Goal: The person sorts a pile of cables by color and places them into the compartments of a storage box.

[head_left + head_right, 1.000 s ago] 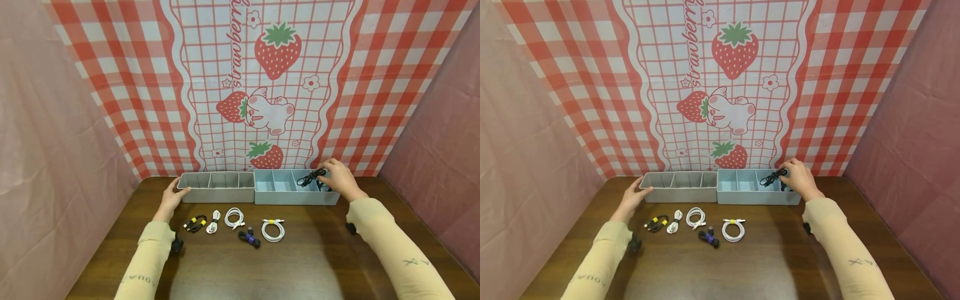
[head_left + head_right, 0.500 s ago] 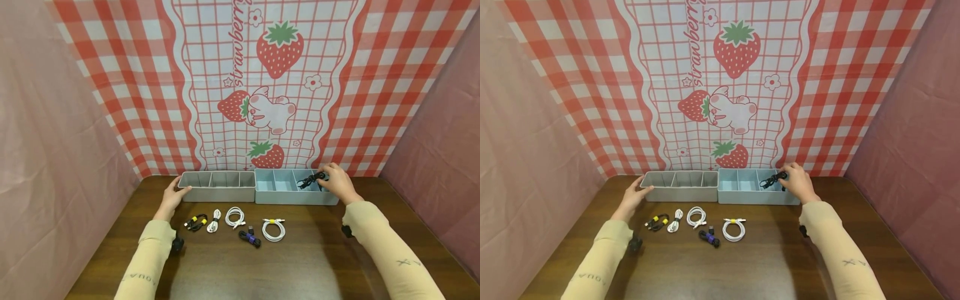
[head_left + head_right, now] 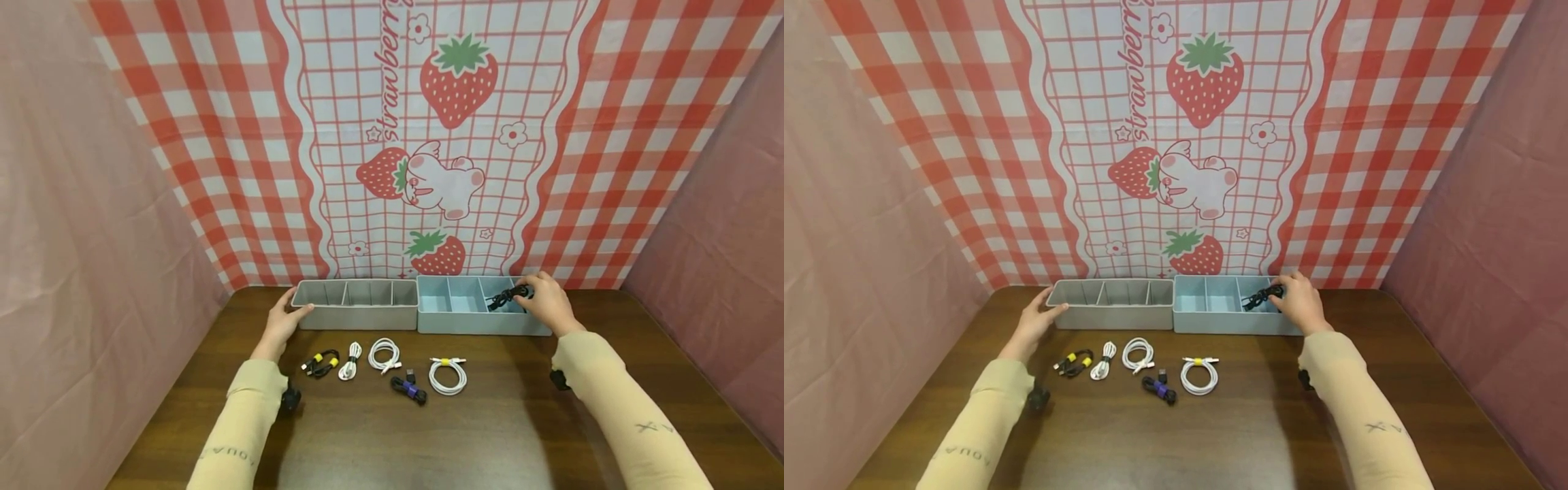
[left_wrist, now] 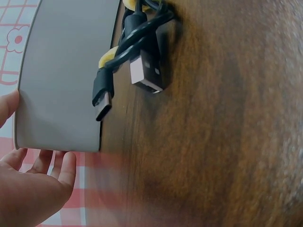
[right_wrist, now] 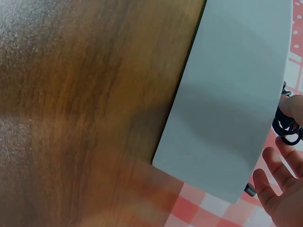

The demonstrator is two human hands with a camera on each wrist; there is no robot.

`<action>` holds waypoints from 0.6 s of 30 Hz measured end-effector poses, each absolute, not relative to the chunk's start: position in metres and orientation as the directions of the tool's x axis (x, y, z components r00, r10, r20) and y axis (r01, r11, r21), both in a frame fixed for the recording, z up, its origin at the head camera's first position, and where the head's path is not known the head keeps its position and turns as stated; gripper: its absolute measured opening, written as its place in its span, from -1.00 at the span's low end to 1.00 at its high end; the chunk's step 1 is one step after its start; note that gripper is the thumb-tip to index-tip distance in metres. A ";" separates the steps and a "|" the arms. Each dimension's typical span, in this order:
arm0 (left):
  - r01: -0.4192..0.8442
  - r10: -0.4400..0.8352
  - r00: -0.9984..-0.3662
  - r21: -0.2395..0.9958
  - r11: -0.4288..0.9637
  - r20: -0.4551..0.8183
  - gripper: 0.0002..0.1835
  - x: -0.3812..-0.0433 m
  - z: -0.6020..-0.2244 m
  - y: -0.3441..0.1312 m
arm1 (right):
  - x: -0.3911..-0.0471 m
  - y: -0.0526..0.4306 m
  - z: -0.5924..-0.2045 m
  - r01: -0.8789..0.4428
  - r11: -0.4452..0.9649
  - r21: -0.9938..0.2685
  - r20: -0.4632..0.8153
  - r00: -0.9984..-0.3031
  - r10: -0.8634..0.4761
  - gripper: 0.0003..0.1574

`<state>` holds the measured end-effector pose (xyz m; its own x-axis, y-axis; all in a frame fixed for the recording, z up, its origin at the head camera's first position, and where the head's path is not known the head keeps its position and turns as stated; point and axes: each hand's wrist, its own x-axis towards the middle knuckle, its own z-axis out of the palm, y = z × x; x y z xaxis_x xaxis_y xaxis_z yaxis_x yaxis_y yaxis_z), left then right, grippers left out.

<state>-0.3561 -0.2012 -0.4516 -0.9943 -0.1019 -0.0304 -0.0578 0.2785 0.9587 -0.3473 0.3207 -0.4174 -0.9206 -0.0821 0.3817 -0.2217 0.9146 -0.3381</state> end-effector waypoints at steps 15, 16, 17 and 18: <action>-0.050 -0.108 -0.994 0.959 0.277 -0.021 -0.24 -0.358 -0.451 -0.201 | -0.352 0.316 -0.420 -0.188 0.918 -0.349 0.348 -0.936 -0.060 -0.60; -0.050 -0.110 -0.994 0.961 0.272 -0.021 -0.25 -0.358 -0.452 -0.201 | -0.353 0.315 -0.420 -0.186 0.917 -0.352 0.343 -0.938 -0.058 -0.60; -0.048 -0.112 -0.994 0.963 0.267 -0.019 -0.25 -0.358 -0.452 -0.201 | -0.353 0.314 -0.420 -0.184 0.918 -0.352 0.339 -0.939 -0.059 -0.60; -0.047 -0.114 -0.993 0.963 0.264 -0.018 -0.25 -0.359 -0.452 -0.201 | -0.354 0.313 -0.419 -0.181 0.919 -0.350 0.336 -0.940 -0.057 -0.60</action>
<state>-0.3586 -0.2007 -0.4520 -0.9934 -0.1136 -0.0177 -0.0474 0.2641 0.9633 -0.3538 0.3132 -0.4191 -0.9400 -0.0570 0.3364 -0.1811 0.9190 -0.3503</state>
